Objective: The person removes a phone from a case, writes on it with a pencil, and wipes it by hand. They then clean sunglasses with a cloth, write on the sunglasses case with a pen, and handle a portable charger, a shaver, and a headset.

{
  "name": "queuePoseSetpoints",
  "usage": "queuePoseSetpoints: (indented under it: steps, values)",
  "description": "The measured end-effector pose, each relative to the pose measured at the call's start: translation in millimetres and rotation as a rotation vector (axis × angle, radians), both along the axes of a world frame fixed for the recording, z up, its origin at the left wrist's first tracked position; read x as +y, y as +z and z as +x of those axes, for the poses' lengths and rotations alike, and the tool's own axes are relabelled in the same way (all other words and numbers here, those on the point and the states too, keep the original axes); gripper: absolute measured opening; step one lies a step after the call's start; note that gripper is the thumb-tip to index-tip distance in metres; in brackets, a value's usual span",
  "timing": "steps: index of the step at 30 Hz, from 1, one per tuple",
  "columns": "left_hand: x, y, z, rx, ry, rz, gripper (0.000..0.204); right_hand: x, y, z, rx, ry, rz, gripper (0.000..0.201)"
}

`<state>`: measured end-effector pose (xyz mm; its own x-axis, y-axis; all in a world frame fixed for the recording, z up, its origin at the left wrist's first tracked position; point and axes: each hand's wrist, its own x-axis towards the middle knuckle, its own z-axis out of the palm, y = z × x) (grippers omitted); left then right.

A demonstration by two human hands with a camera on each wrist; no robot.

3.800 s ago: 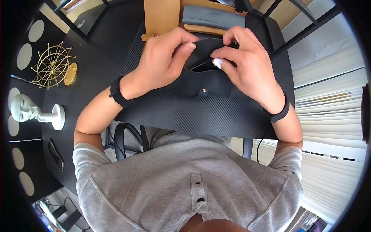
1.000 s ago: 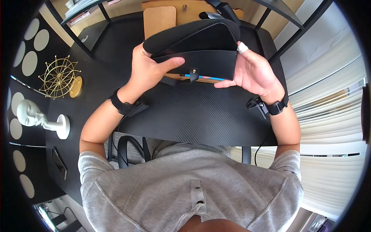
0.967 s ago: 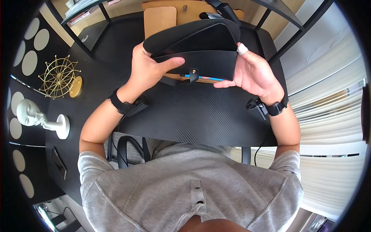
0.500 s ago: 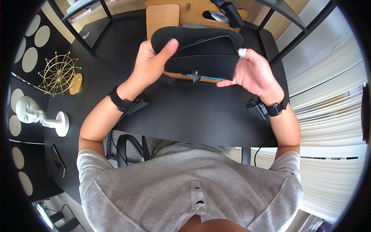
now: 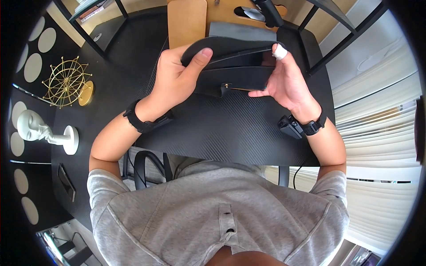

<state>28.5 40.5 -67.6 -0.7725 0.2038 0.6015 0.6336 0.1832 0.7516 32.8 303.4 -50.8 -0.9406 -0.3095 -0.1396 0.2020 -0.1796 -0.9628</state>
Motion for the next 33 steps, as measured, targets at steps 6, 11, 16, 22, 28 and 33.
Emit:
queuePoseSetpoints:
  steps: [6, 11, 16, 22, 28, 33]
  values:
    - [2.6, 1.1, -0.9, 0.019, -0.025, 0.052, 0.036, -3.5, 6.9, 5.1, -0.029, -0.018, -0.072, 0.064]
    - [4.8, 7.0, 0.6, -0.072, -0.005, 0.110, 0.032, -7.1, 6.1, 8.0, -0.063, -0.057, -0.097, 0.050]
    - [-1.5, 4.9, -5.1, -0.117, -0.055, 0.131, 0.032, 2.6, -6.1, 0.2, -0.059, -0.024, -0.079, 0.032]
    - [-6.7, -1.5, -16.5, -0.158, -0.141, -0.061, 0.030, 3.1, -13.9, -2.7, 0.465, 0.038, 0.361, 0.023]
    - [-24.5, 28.6, -18.7, -0.233, -0.251, -0.651, 0.025, 1.5, -10.2, 0.5, 0.725, 0.119, 0.612, 0.020]
    - [-15.7, 32.1, -5.8, -0.098, -0.349, -0.889, 0.042, -2.2, -8.1, 1.5, 1.103, 0.192, 0.779, 0.035]
